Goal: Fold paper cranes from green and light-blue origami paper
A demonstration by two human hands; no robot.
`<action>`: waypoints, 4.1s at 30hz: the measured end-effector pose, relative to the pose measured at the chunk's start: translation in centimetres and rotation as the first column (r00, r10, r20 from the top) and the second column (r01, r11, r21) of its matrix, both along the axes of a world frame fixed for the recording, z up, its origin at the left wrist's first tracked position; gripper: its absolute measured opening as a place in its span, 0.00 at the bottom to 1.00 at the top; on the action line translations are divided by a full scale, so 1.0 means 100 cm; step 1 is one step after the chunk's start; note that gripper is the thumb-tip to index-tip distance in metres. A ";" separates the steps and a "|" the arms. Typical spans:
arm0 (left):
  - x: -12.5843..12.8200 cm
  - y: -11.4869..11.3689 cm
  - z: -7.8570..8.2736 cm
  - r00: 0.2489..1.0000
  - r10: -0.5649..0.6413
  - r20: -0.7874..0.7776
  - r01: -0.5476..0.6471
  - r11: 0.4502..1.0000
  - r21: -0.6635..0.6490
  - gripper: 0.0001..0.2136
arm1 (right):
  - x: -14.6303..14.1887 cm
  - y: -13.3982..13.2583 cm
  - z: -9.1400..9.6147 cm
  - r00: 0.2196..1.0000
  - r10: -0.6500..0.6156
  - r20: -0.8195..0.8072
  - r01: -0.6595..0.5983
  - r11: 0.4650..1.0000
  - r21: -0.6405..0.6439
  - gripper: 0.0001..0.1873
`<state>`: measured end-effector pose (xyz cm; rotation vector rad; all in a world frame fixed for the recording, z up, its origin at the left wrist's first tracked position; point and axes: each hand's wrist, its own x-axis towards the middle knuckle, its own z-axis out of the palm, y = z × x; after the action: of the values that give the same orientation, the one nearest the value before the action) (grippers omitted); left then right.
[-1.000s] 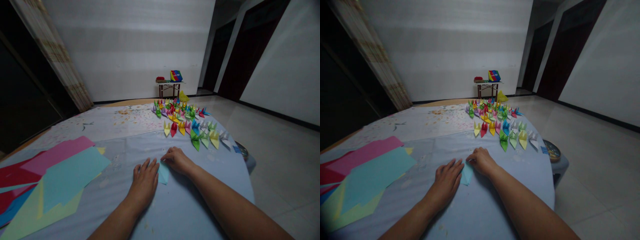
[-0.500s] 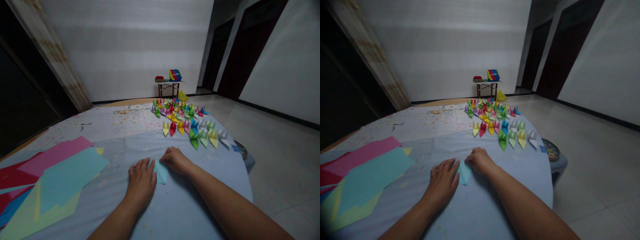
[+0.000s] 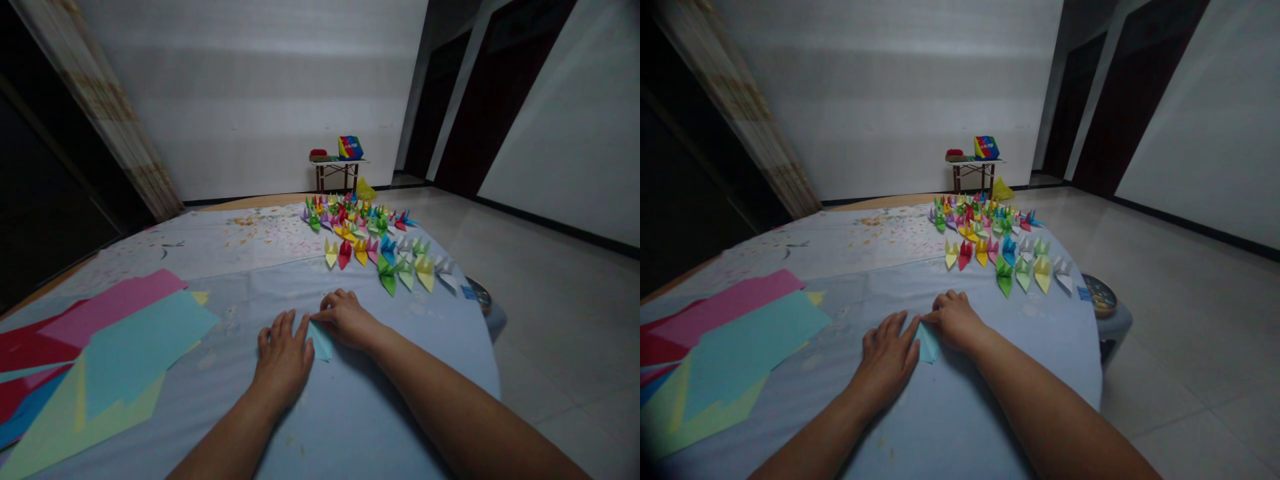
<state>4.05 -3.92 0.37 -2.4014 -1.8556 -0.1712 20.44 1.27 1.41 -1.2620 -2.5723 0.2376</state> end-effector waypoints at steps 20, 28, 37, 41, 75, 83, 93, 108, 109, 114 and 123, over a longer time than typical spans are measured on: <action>-0.001 0.003 -0.005 0.999 0.035 0.008 -0.035 0.999 -0.028 0.22 | 0.021 -0.005 0.023 0.974 -0.015 0.228 0.037 0.995 -0.096 0.10; -0.002 0.003 -0.004 0.999 0.035 0.016 -0.035 0.999 -0.024 0.22 | 0.022 -0.005 0.029 0.993 -0.085 0.085 0.086 0.996 -0.006 0.13; -0.001 -0.002 -0.002 0.999 0.035 -0.032 -0.035 0.999 0.008 0.22 | -0.002 0.001 0.003 0.998 0.026 0.057 -0.026 1.000 -0.009 0.12; -0.002 -0.010 -0.003 0.998 0.026 -0.061 -0.022 0.997 0.068 0.21 | -0.002 0.001 0.004 0.996 0.013 0.086 -0.014 1.000 0.009 0.14; 0.004 -0.013 0.003 0.994 -0.100 0.040 0.101 0.995 -0.028 0.19 | 0.002 -0.002 0.006 0.991 0.041 0.125 -0.042 0.999 0.004 0.13; 0.000 -0.012 0.006 0.995 -0.095 0.025 0.096 0.994 -0.056 0.19 | 0.027 0.002 0.021 0.984 0.030 0.174 -0.006 0.991 -0.136 0.11; -0.003 -0.010 0.005 0.988 -0.113 0.104 0.121 0.990 -0.073 0.19 | 0.037 0.009 0.021 0.998 -0.059 -0.001 0.058 0.990 -0.132 0.14; -0.010 0.005 -0.006 0.955 -0.197 0.223 0.210 0.977 -0.035 0.19 | 0.025 0.007 0.015 0.998 -0.058 -0.018 0.052 0.962 -0.266 0.14; -0.011 0.005 -0.007 0.953 -0.204 0.224 0.216 0.976 -0.029 0.19 | 0.025 0.007 0.016 0.998 -0.059 -0.022 0.051 0.960 -0.274 0.14; -0.013 0.005 -0.008 0.948 -0.242 0.205 0.249 0.968 -0.009 0.19 | 0.024 0.007 0.017 0.996 -0.086 -0.011 0.079 0.957 -0.279 0.15; -0.011 0.003 -0.007 0.953 -0.244 0.179 0.249 0.969 -0.006 0.20 | 0.020 0.004 0.018 0.989 -0.133 0.072 0.145 0.965 -0.218 0.16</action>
<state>2.94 -3.63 -0.37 -2.7128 -1.6231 -0.3924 22.48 1.68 3.18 -1.5419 -2.5454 0.4791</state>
